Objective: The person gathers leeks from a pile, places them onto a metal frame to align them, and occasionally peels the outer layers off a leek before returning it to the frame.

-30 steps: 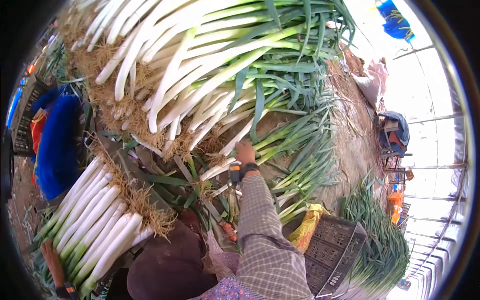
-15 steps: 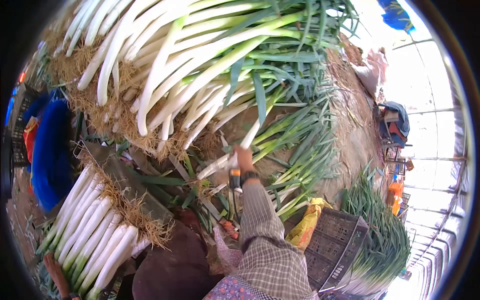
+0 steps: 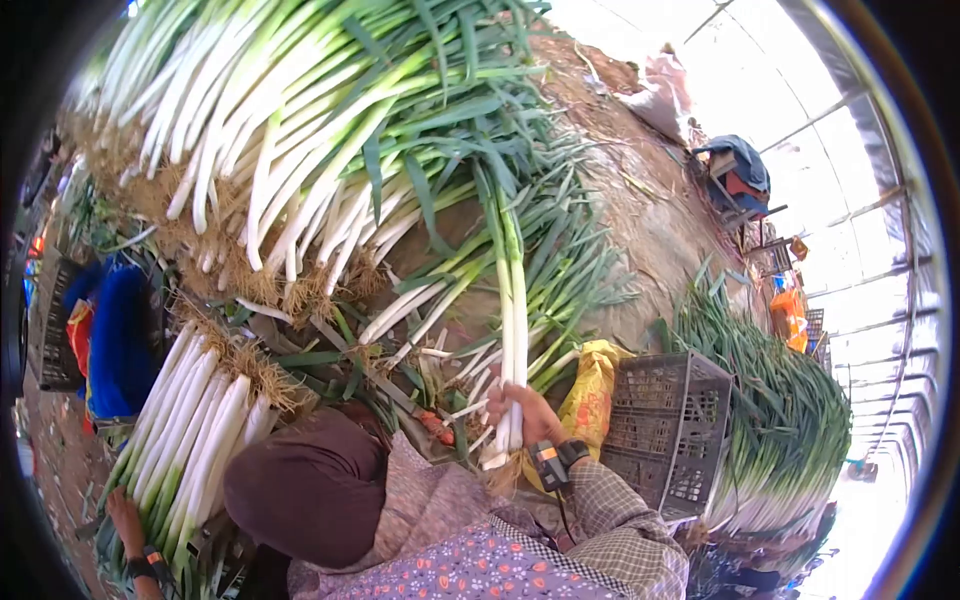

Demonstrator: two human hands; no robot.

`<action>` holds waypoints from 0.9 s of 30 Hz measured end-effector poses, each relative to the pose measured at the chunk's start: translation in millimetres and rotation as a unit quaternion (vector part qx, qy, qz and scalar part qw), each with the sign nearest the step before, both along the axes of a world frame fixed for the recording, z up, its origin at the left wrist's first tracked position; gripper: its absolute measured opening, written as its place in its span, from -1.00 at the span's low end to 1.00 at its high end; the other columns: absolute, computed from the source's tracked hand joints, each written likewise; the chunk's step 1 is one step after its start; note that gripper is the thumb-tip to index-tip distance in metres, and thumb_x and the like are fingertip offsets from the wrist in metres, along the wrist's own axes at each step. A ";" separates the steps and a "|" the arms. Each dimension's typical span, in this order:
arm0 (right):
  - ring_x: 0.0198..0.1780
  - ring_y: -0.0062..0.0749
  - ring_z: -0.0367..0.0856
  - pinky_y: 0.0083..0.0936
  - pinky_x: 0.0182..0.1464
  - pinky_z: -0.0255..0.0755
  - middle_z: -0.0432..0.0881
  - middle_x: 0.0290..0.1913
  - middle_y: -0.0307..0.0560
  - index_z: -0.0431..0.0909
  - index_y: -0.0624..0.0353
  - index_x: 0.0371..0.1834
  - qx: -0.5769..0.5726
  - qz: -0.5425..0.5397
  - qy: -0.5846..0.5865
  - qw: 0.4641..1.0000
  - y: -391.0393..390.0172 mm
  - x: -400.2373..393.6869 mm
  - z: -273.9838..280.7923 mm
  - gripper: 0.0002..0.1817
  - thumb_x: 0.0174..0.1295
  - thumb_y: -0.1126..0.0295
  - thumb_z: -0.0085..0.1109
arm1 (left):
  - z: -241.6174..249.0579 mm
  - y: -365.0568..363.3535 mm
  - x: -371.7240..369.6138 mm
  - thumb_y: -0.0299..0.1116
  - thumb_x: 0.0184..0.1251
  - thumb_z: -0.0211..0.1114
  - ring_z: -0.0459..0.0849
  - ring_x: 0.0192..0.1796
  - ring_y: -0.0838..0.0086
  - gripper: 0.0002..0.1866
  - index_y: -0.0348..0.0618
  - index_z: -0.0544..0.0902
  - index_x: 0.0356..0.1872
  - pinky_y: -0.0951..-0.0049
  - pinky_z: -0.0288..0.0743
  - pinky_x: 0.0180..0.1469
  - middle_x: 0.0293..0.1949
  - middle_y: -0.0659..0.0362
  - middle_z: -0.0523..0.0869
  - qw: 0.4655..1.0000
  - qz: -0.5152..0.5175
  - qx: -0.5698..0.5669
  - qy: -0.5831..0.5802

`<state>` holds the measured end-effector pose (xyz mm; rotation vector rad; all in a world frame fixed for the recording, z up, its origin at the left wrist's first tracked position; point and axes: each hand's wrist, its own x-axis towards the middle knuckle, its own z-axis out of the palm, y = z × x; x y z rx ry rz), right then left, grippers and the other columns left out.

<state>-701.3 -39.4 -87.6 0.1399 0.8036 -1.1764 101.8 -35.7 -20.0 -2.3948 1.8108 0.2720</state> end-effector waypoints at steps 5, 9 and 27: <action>-0.23 -0.53 0.45 -0.52 -0.21 0.51 0.43 -0.22 -0.15 0.30 0.24 0.23 -0.121 -0.068 -0.265 0.954 -58.7 24.6 72.4 -0.61 0.42 0.31 0.03 | -29.0 16.0 55.2 -0.44 0.28 0.17 0.34 0.31 -0.05 -0.52 -0.22 0.44 0.25 0.08 0.21 0.38 0.25 -0.14 0.45 0.986 -0.108 -0.122 0.015; 0.03 -0.31 0.47 -0.42 0.01 0.52 0.49 -0.06 -0.03 0.37 0.30 0.12 -0.392 -0.085 -0.105 0.910 -98.9 110.2 211.7 -0.70 0.46 0.34 -0.03 | 68.3 48.9 -24.7 -0.43 0.39 0.12 0.44 0.29 0.08 -0.70 -0.23 0.56 0.09 0.21 0.26 0.38 0.21 -0.03 0.56 0.947 -0.273 -0.160 -0.046; -0.37 -0.37 0.53 -0.34 -0.31 0.53 0.44 -0.33 -0.12 -0.01 0.29 0.34 -0.602 0.294 -0.044 0.741 115.9 466.2 329.2 -0.40 0.29 0.57 0.04 | 159.7 330.0 -137.0 -0.43 0.37 0.19 0.56 -0.15 0.59 -0.78 -0.32 0.60 -0.05 0.50 0.49 -0.04 -0.24 0.25 0.64 0.855 0.196 -0.319 0.360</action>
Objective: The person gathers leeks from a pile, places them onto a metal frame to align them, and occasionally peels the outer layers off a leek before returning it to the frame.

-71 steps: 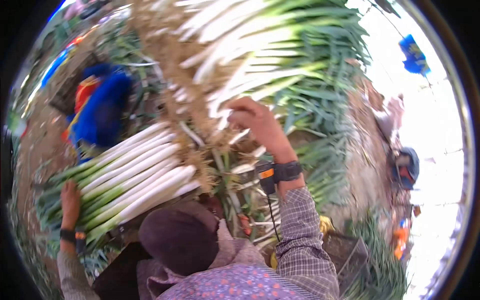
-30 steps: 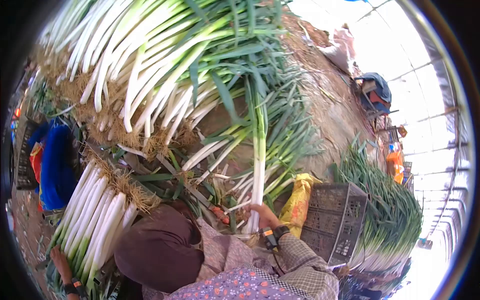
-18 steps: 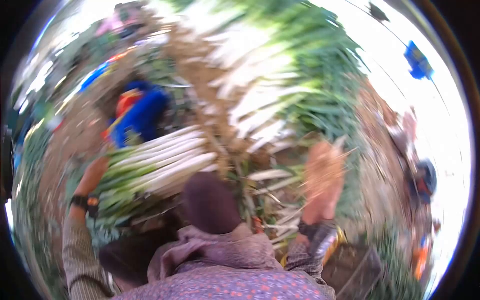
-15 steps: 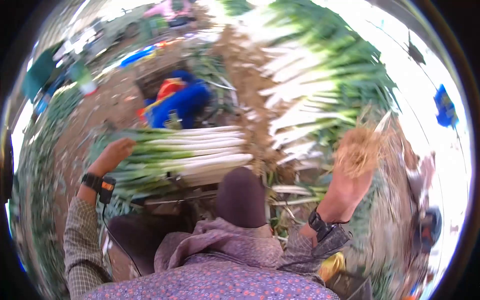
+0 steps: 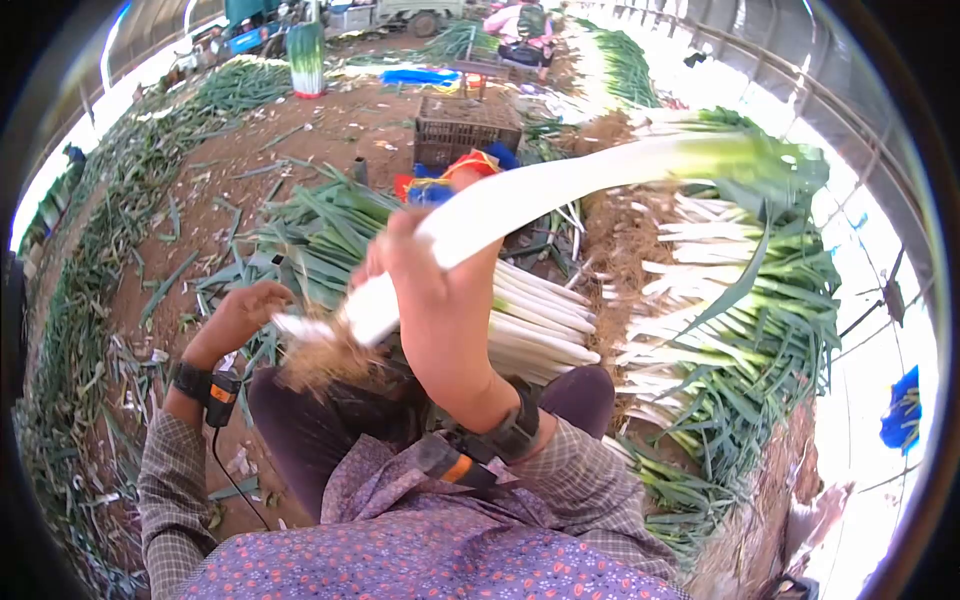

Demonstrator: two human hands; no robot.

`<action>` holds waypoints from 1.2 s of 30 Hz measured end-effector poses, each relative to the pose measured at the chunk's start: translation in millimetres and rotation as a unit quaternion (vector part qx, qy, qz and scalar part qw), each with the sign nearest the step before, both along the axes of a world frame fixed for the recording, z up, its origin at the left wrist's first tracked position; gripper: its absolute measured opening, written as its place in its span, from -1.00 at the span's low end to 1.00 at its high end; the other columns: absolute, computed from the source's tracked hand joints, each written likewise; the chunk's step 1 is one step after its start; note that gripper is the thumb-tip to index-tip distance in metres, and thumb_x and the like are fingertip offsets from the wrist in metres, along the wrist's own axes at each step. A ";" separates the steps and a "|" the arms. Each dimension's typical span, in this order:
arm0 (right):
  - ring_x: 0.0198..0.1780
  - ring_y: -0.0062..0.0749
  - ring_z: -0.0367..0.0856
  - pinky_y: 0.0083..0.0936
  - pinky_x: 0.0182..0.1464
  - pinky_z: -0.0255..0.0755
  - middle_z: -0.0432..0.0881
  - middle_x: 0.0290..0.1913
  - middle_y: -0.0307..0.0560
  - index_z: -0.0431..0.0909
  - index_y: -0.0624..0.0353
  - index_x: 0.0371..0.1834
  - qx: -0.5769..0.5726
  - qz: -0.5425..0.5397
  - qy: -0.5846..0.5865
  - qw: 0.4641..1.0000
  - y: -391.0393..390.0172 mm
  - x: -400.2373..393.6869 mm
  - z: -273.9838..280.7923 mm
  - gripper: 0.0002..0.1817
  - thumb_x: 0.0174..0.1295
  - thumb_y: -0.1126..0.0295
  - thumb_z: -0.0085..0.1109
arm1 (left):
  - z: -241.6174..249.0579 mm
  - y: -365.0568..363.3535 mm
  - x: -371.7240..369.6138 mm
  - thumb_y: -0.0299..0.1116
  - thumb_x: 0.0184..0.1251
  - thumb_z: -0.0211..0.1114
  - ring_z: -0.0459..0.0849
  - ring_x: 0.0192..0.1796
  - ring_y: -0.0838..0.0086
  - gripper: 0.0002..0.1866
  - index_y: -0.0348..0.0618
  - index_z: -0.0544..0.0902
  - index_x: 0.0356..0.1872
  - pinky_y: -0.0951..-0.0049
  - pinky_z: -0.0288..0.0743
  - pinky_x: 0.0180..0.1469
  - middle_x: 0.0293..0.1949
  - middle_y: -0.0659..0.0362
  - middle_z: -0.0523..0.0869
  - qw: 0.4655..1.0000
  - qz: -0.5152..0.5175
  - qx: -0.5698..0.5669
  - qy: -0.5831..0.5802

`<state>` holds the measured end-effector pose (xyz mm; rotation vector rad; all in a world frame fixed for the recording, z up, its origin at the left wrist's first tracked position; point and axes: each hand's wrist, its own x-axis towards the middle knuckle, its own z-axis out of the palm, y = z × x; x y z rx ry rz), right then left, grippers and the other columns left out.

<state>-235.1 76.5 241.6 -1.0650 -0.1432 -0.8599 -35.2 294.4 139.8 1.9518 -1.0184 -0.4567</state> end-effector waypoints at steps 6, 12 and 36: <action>-0.37 -0.32 0.57 -0.40 -0.32 0.54 0.49 -0.28 0.04 -0.08 0.30 0.44 -0.362 0.005 0.317 0.876 -52.6 -19.8 -94.0 -0.26 0.23 0.51 0.08 | -36.0 -28.3 14.5 -0.39 0.37 0.18 0.63 -0.14 0.52 -0.73 -0.29 0.60 0.01 0.46 0.50 -0.05 -0.19 0.17 0.70 0.999 0.018 -0.032 0.019; -0.01 0.25 0.60 -0.04 0.04 0.48 0.52 0.08 0.42 0.17 0.15 0.42 -0.656 -0.021 0.441 0.612 -205.3 -16.2 -163.8 -0.41 0.27 0.59 -0.12 | -57.5 -130.2 19.9 -0.35 0.36 0.20 0.63 -0.10 0.50 -0.71 -0.30 0.60 0.00 0.43 0.50 0.00 -0.17 0.18 0.68 0.999 -0.034 -0.010 0.023; 0.07 0.02 0.51 -0.14 0.07 0.45 0.64 -0.08 0.02 0.53 0.11 -0.01 -0.610 -0.028 0.477 0.633 -296.5 -91.8 -230.7 -0.71 0.21 0.30 0.14 | -82.0 -241.9 9.8 -0.38 0.14 0.30 0.53 0.04 0.19 -0.62 -0.07 0.61 0.04 0.19 0.37 0.17 -0.14 0.13 0.62 0.874 -0.185 0.140 -0.426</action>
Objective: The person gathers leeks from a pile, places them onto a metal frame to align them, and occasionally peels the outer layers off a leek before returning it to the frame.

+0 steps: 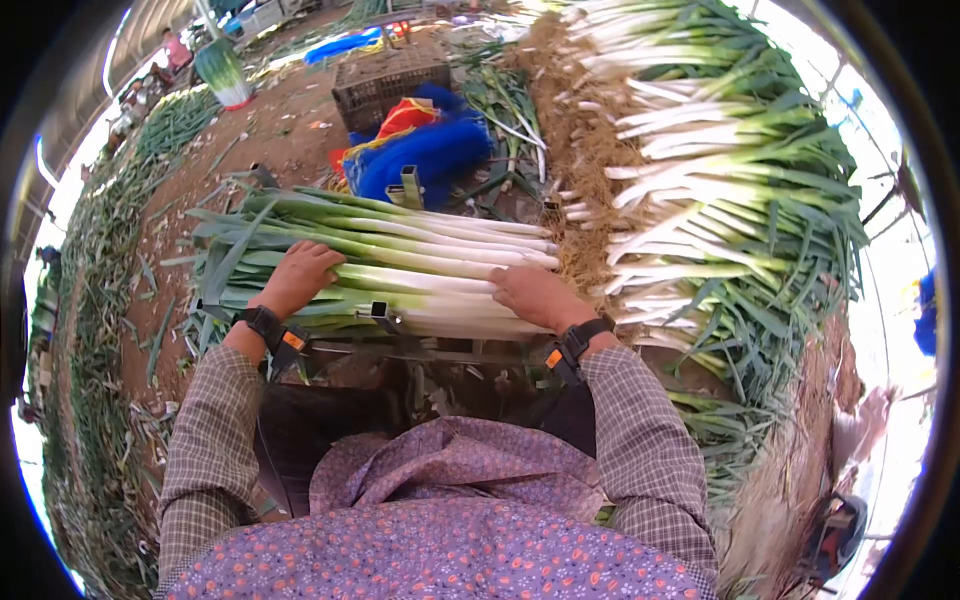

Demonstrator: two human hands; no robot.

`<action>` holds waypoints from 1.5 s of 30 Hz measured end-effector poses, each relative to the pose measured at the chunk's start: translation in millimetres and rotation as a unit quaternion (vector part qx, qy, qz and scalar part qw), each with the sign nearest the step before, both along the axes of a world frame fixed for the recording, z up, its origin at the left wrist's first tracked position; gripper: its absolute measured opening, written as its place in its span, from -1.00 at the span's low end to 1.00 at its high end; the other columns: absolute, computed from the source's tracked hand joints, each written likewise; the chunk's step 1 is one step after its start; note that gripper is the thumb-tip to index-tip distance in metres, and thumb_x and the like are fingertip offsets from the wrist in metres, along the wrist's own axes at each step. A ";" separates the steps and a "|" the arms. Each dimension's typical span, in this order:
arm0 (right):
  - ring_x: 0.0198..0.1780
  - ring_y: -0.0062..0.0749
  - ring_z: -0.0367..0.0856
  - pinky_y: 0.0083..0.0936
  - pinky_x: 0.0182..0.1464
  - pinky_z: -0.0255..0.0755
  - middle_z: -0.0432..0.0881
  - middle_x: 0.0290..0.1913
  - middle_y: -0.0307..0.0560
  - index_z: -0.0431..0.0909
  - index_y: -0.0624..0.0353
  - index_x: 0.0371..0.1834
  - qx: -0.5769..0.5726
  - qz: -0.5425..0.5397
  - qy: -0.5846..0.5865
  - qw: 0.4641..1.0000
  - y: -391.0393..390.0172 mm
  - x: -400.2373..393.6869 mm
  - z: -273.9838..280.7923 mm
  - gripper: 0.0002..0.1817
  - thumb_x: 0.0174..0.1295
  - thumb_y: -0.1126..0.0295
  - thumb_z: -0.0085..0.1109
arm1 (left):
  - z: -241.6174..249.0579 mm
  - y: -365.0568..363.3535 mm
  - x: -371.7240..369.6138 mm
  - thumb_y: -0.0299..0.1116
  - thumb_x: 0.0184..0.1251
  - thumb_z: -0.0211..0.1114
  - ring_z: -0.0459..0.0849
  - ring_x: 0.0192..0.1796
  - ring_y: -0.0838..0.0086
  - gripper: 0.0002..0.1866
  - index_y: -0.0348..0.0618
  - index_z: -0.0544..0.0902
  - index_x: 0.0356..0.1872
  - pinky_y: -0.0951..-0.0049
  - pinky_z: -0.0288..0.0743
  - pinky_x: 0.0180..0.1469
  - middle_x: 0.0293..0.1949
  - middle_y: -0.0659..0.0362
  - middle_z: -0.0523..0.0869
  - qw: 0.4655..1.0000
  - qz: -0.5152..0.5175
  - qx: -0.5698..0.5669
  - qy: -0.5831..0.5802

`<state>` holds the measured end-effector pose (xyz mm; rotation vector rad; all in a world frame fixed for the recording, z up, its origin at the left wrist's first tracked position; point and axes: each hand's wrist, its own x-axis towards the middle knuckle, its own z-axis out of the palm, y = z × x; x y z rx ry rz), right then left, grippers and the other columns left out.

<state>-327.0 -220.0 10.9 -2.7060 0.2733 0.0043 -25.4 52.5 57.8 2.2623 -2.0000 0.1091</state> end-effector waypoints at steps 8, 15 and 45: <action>-0.08 -0.03 0.52 -0.18 0.00 0.46 0.51 -0.17 0.00 0.55 0.05 -0.08 -0.083 -0.029 -0.102 0.991 11.3 -38.1 -24.5 -0.74 0.14 0.34 0.23 | -8.6 -2.4 -35.5 -0.36 0.12 0.34 0.55 -0.05 0.25 -0.57 0.10 0.63 0.09 0.23 0.40 0.04 -0.22 0.22 0.61 1.000 0.004 -0.002 -0.005; -0.08 -0.03 0.53 -0.18 0.01 0.45 0.56 -0.14 0.03 0.59 0.09 -0.07 -0.014 -0.064 -0.134 0.989 17.0 -38.7 -36.7 -0.73 0.15 0.35 0.21 | -19.7 10.4 -61.2 -0.35 0.10 0.36 0.56 -0.05 0.31 -0.55 0.19 0.61 0.09 0.21 0.39 0.08 -0.23 0.26 0.60 0.996 0.061 -0.017 -0.063; -0.04 -0.06 0.57 -0.12 -0.01 0.43 0.60 -0.21 -0.05 0.58 0.08 -0.17 0.024 -0.152 -0.267 0.952 -21.9 86.3 24.0 -0.77 0.08 0.46 0.25 | -23.7 -3.6 -31.5 -0.49 0.27 0.10 0.57 -0.17 0.04 -0.94 -0.17 0.55 -0.34 0.14 0.50 -0.13 -0.30 0.03 0.54 0.980 0.116 -0.116 0.111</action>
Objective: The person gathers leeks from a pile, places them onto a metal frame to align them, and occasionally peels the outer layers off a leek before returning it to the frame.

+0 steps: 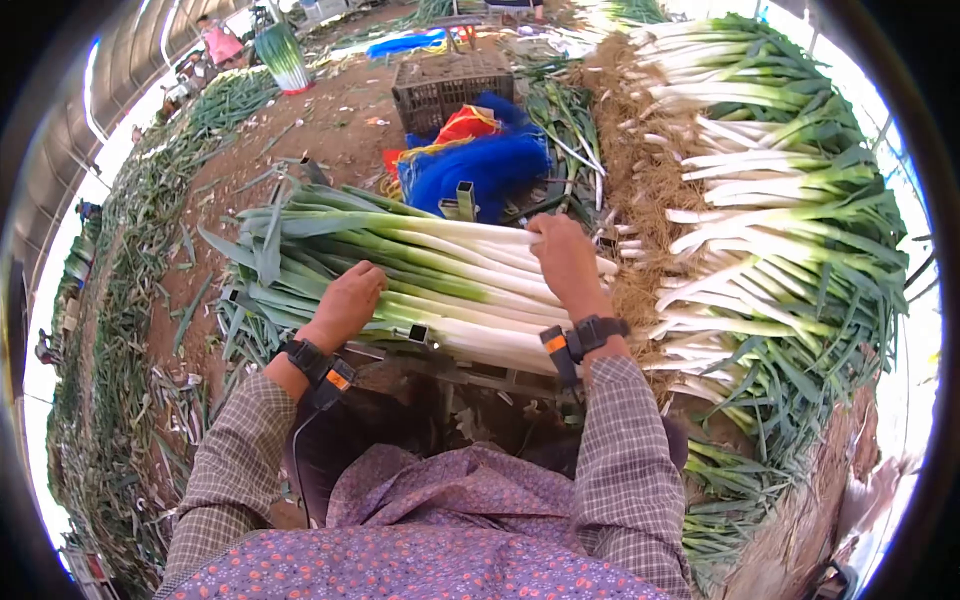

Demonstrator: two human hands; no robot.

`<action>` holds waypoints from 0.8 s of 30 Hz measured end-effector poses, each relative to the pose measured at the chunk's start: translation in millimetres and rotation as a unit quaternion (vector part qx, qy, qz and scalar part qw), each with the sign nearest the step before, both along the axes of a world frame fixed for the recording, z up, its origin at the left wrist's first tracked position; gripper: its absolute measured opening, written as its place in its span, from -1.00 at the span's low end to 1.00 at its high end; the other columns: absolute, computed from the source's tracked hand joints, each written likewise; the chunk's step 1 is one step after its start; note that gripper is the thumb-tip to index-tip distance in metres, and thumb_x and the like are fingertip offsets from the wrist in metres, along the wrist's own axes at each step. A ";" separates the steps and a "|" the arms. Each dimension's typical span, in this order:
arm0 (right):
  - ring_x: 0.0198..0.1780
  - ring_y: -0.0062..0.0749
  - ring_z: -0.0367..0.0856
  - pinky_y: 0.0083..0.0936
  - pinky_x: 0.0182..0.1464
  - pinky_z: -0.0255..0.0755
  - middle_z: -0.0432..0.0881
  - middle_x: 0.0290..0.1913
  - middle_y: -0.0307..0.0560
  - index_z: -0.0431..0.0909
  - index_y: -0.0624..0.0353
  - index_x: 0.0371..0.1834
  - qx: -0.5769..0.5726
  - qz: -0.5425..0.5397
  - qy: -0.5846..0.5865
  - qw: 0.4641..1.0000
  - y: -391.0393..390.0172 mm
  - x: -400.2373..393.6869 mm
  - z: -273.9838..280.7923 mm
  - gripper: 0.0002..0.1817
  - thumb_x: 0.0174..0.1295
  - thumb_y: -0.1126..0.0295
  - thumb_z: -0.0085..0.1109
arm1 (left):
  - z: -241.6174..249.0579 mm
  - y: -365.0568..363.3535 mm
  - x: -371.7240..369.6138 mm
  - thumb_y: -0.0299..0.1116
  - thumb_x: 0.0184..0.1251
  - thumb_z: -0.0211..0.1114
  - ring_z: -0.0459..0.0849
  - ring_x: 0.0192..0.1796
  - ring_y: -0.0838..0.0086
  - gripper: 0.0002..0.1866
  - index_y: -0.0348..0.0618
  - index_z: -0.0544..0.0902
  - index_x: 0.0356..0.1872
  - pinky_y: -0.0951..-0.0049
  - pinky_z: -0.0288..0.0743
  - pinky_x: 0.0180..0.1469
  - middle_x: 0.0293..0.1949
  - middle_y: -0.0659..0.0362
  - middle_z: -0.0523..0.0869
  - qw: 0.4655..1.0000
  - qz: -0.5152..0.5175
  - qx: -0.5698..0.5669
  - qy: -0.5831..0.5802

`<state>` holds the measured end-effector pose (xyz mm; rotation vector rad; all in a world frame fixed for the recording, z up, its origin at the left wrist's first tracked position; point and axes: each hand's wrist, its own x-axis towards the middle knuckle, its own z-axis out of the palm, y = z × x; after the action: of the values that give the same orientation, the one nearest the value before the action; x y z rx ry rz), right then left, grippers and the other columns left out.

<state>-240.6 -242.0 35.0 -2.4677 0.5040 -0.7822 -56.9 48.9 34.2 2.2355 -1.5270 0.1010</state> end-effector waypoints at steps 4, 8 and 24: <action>-0.05 -0.02 0.58 -0.11 -0.06 0.46 0.60 -0.23 -0.02 0.59 0.03 -0.18 0.022 -0.017 0.018 0.999 -7.5 61.4 -10.1 -0.78 0.07 0.42 0.28 | 2.1 -1.8 -0.5 -0.48 0.25 0.12 0.58 -0.17 0.07 -0.95 -0.17 0.54 -0.34 0.12 0.50 -0.14 -0.31 0.06 0.55 1.000 0.016 0.008 0.001; -0.10 0.09 0.59 -0.08 -0.06 0.47 0.61 -0.21 0.07 0.61 0.05 -0.15 0.051 -0.007 0.044 0.998 -33.3 93.8 -71.9 -0.78 0.10 0.43 0.19 | 8.2 -1.3 1.7 -0.48 0.25 0.13 0.59 -0.18 0.05 -0.94 -0.18 0.56 -0.31 0.11 0.50 -0.12 -0.29 0.04 0.56 0.999 0.013 0.012 0.037; -0.28 -0.16 0.69 -0.19 -0.27 0.53 0.67 -0.41 -0.12 0.64 -0.08 -0.30 -0.238 0.086 -0.028 0.967 -34.6 115.2 140.2 -0.88 0.18 0.22 0.19 | -9.8 -142.8 103.5 -0.01 0.39 0.10 0.40 0.31 0.09 -0.46 -0.28 0.50 0.15 0.13 0.26 0.35 0.18 -0.05 0.51 0.950 -0.040 0.293 -0.101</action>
<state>-125.4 -276.6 175.1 -2.8645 0.0764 -0.9888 46.6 -93.9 24.4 2.6702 -1.9549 -0.1795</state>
